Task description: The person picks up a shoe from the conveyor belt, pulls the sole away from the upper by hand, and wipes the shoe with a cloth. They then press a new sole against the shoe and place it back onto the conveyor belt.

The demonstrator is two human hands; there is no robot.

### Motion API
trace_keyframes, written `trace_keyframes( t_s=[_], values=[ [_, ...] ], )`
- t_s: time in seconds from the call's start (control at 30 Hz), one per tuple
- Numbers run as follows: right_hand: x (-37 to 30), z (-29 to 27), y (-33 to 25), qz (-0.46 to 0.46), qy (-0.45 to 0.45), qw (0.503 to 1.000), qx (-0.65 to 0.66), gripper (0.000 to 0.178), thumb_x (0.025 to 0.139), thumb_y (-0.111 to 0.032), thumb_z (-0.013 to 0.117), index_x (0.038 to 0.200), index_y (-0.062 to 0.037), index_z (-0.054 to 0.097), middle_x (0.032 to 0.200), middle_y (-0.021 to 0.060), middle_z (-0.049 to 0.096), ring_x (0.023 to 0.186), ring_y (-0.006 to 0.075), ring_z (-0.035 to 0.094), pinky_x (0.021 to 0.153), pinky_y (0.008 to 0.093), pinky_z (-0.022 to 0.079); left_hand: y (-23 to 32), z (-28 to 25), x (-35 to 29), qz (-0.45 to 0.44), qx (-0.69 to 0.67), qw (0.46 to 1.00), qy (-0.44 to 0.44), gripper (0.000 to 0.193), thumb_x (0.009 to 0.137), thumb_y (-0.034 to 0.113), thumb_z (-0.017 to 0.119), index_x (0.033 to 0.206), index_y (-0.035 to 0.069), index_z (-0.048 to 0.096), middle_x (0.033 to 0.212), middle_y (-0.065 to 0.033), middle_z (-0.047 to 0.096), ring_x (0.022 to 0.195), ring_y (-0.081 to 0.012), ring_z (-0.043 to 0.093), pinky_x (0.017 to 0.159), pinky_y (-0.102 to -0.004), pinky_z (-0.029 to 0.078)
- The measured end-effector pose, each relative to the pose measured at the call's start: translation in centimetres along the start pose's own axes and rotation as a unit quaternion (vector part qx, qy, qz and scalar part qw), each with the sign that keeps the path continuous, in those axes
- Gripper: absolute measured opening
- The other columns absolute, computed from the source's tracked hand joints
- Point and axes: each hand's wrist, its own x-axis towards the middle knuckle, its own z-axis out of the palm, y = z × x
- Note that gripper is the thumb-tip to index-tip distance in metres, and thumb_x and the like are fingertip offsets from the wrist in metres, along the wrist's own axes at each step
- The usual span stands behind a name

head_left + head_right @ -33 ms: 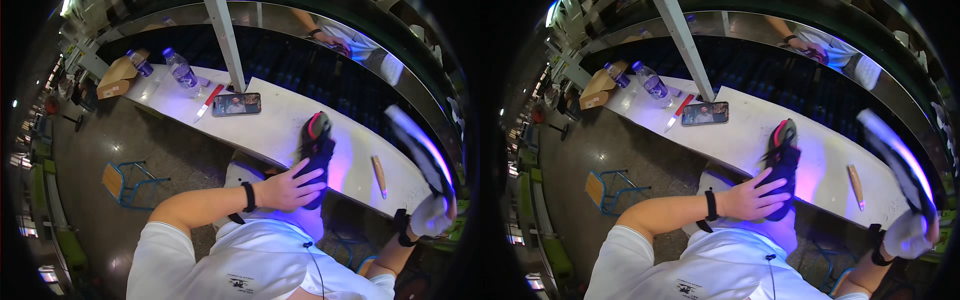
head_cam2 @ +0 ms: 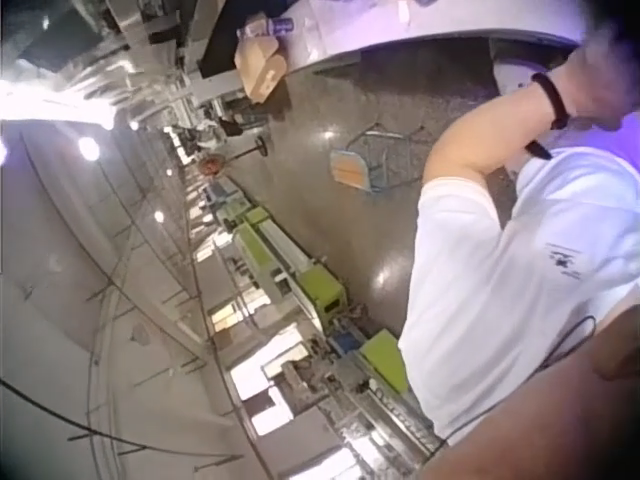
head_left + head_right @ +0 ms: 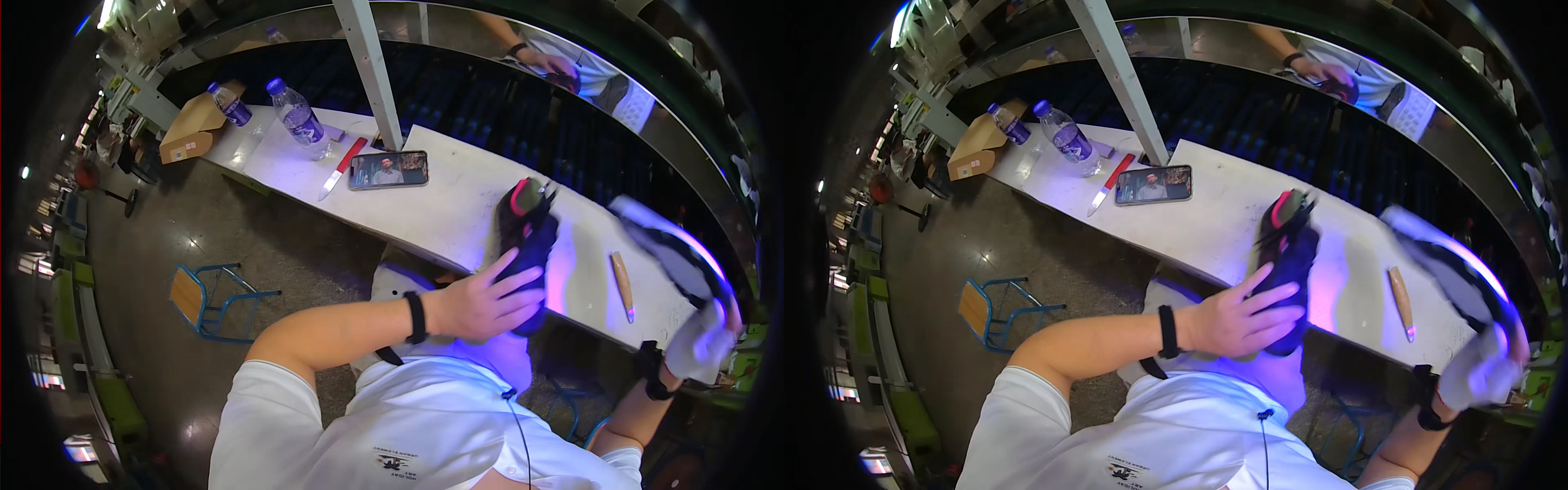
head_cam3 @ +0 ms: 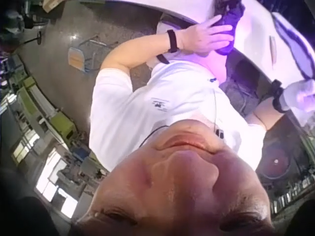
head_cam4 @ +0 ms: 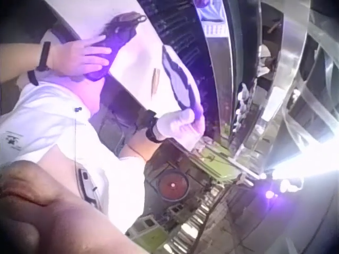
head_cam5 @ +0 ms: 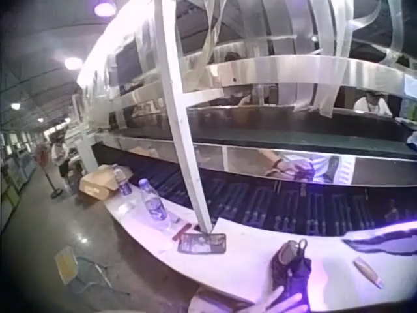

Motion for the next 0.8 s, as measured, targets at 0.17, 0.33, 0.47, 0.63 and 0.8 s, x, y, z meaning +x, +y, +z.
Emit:
trace_keyframes(
  t_s=[0.17,0.33,0.47,0.63,0.8],
  values=[
    [-4.4,6.1,-4.1,0.286,-0.085,0.925,0.236,0.048,0.108,-0.041,0.064,0.131,0.0015,0.063,0.119,0.0091,0.068,0.107,0.0172,0.064,0.097,0.035,0.051,-2.7,-6.8,10.0,-0.249,-0.133,0.938,0.203,0.051,0.082,0.009,0.086,0.124,0.002,0.06,0.109,-0.019,0.07,0.099,-0.0401,0.072,0.087,-0.0451,0.059],
    [-6.0,7.4,-6.4,0.33,0.017,0.888,0.32,0.067,0.101,-0.059,0.067,0.13,0.0003,0.059,0.117,0.0123,0.07,0.112,0.0246,0.069,0.107,0.0416,0.051,-1.1,-5.9,10.5,-0.305,-0.254,0.897,0.194,0.051,0.088,0.009,0.083,0.129,0.002,0.053,0.114,-0.0211,0.07,0.098,-0.035,0.074,0.085,-0.0415,0.059],
    [-5.2,5.8,-8.8,0.302,-0.103,0.868,0.381,0.062,0.081,-0.051,0.09,0.098,-0.0052,0.052,0.126,0.0294,0.069,0.112,0.0376,0.073,0.115,0.0567,0.046,-1.6,-1.8,9.9,-0.169,-0.302,0.874,0.342,0.047,0.087,0.003,0.084,0.116,0.006,0.046,0.127,-0.0263,0.063,0.109,-0.0348,0.069,0.095,-0.042,0.057],
    [-4.4,11.0,-13.3,0.389,-0.194,0.732,0.524,0.034,0.076,-0.002,0.087,0.096,-0.0037,0.059,0.152,0.0356,0.053,0.136,0.0375,0.059,0.115,0.0486,0.046,-0.8,-5.6,8.1,-0.184,-0.248,0.93,0.202,0.037,0.082,-0.006,0.083,0.108,0.004,0.059,0.128,-0.0295,0.069,0.104,-0.0418,0.074,0.088,-0.0419,0.062],
    [-6.5,11.0,-14.9,0.409,-0.129,0.725,0.539,0.041,0.079,-0.009,0.092,0.098,-0.005,0.056,0.148,0.0352,0.057,0.135,0.036,0.06,0.114,0.0484,0.047,2.0,-7.8,6.5,-0.267,-0.342,0.893,0.119,0.024,0.093,0.001,0.077,0.11,0.001,0.06,0.138,-0.0359,0.064,0.125,-0.0435,0.069,0.1,-0.0458,0.057]
  ],
)
